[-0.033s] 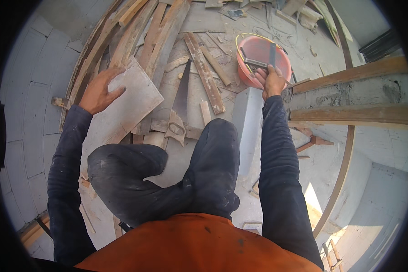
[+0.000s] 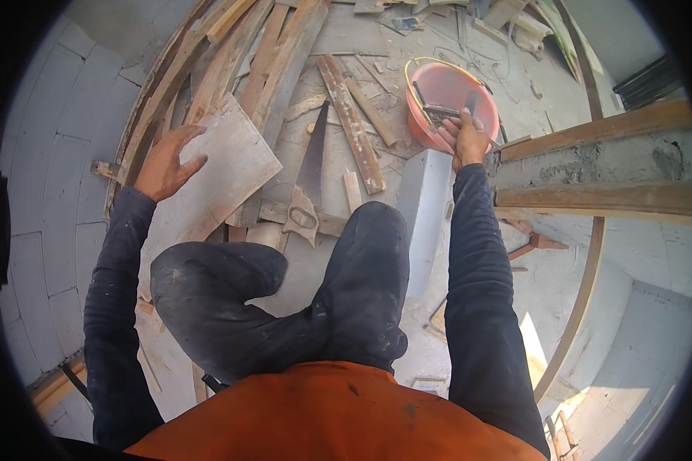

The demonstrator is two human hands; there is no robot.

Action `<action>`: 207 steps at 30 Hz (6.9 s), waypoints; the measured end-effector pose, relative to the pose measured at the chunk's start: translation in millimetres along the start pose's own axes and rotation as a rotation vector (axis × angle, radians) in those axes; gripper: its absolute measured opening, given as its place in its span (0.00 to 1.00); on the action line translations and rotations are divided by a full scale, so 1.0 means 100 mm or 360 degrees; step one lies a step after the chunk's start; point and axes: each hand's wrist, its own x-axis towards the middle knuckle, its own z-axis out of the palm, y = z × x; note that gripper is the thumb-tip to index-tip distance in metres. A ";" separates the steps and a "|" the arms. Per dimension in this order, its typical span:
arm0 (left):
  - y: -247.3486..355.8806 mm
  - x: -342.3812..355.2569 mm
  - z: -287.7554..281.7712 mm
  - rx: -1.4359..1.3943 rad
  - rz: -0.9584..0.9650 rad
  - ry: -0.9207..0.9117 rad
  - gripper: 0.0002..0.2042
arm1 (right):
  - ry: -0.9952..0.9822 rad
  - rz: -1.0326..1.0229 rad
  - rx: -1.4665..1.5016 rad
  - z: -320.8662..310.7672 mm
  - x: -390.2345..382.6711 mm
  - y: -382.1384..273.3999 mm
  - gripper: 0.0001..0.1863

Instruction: The person measures a wooden board with a tape measure and a square, marks it with a pencil, and then saws the board with a hand saw.

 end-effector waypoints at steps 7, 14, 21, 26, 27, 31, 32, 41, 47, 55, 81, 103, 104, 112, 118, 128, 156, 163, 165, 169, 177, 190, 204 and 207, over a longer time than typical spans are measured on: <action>-0.43 -0.99 0.99 -0.0060 -0.0357 -0.0141 0.40 | -0.1268 -0.0022 -0.1196 0.81 -1.44 1.12 0.38; -0.60 -0.40 1.27 -0.0048 -0.0401 0.0174 0.41 | -0.1440 -0.0790 -0.2482 1.13 -2.46 2.01 0.49; -0.83 0.39 1.17 0.0016 -0.0475 0.0332 0.39 | -0.1175 -0.0865 -0.2226 0.96 -2.40 1.26 0.42; -0.80 1.01 1.30 -0.0161 -0.0606 0.0366 0.38 | -0.0749 -0.0749 -0.1682 0.75 -2.69 0.29 0.31; -0.77 1.10 1.38 -0.0238 -0.0653 0.0377 0.37 | -0.0674 -0.0655 -0.1683 0.69 -2.78 0.14 0.29; -0.79 1.23 1.70 -0.0324 -0.0712 0.0433 0.36 | -0.0405 -0.0766 -0.1550 0.62 -3.17 -0.14 0.31; -0.80 1.27 1.77 -0.0338 -0.0698 0.0397 0.37 | -0.0424 -0.0692 -0.1455 0.63 -3.22 -0.17 0.32; -0.95 1.25 1.94 -0.0385 -0.0581 0.0341 0.39 | -0.0494 -0.0297 -0.0912 1.53 -2.78 0.14 0.37; -0.99 1.26 1.98 -0.0440 -0.0552 0.0425 0.41 | -0.0741 -0.0122 -0.0925 1.78 -2.49 0.59 0.33; -0.96 1.25 1.97 -0.0442 -0.0563 0.0433 0.42 | -0.0873 -0.0613 -0.1026 1.81 -2.29 0.74 0.33; -0.93 1.28 1.90 -0.0428 -0.0636 0.0400 0.42 | -0.0988 -0.0446 -0.1055 1.60 -2.39 0.71 0.30; -0.94 1.31 1.93 -0.0372 -0.0570 0.0574 0.33 | -0.1119 -0.0254 -0.0860 1.76 -2.11 0.55 0.29; -0.94 1.31 1.93 -0.0384 -0.0567 0.0584 0.33 | -0.1113 -0.0201 -0.0911 1.77 -2.11 0.56 0.30; -0.94 1.31 1.91 -0.0479 -0.0606 0.0520 0.38 | -0.1139 -0.0405 -0.0824 1.79 -2.13 0.63 0.31; -0.93 1.32 1.91 -0.0492 -0.0639 0.0535 0.37 | -0.1220 -0.0125 -0.0897 1.75 -2.08 0.68 0.30; -0.96 1.32 1.93 -0.0561 -0.0568 0.0579 0.34 | -0.1182 -0.0306 -0.0768 1.82 -1.93 0.80 0.30; -1.03 1.33 1.99 -0.0550 -0.0523 0.0612 0.34 | -0.1199 -0.0240 -0.0755 1.97 -1.81 0.70 0.30; -1.05 1.33 1.99 -0.0545 -0.0528 0.0580 0.35 | -0.1268 -0.0018 -0.0756 1.95 -1.78 0.68 0.31; -1.04 1.33 1.99 -0.0562 -0.0530 0.0589 0.35 | -0.1228 -0.0135 -0.0726 1.91 -1.76 0.69 0.30; -1.00 1.33 1.96 -0.0606 -0.0619 0.0539 0.35 | -0.1239 -0.0219 -0.0732 1.89 -1.71 0.75 0.29; -0.91 1.32 1.88 -0.0523 -0.0619 0.0544 0.36 | -0.1166 -0.0181 -0.0762 1.84 -1.73 0.85 0.28; -0.97 1.30 1.93 -0.0574 -0.0641 0.0432 0.42 | -0.1132 -0.0190 -0.0989 1.98 -1.81 0.75 0.28; -0.97 1.29 1.98 -0.0333 -0.0521 0.0648 0.37 | -0.0967 0.0238 -0.0967 2.14 -1.89 0.50 0.29; -0.96 1.29 1.94 -0.0494 -0.0592 0.0470 0.41 | -0.1120 -0.0042 -0.0961 2.13 -1.82 0.61 0.28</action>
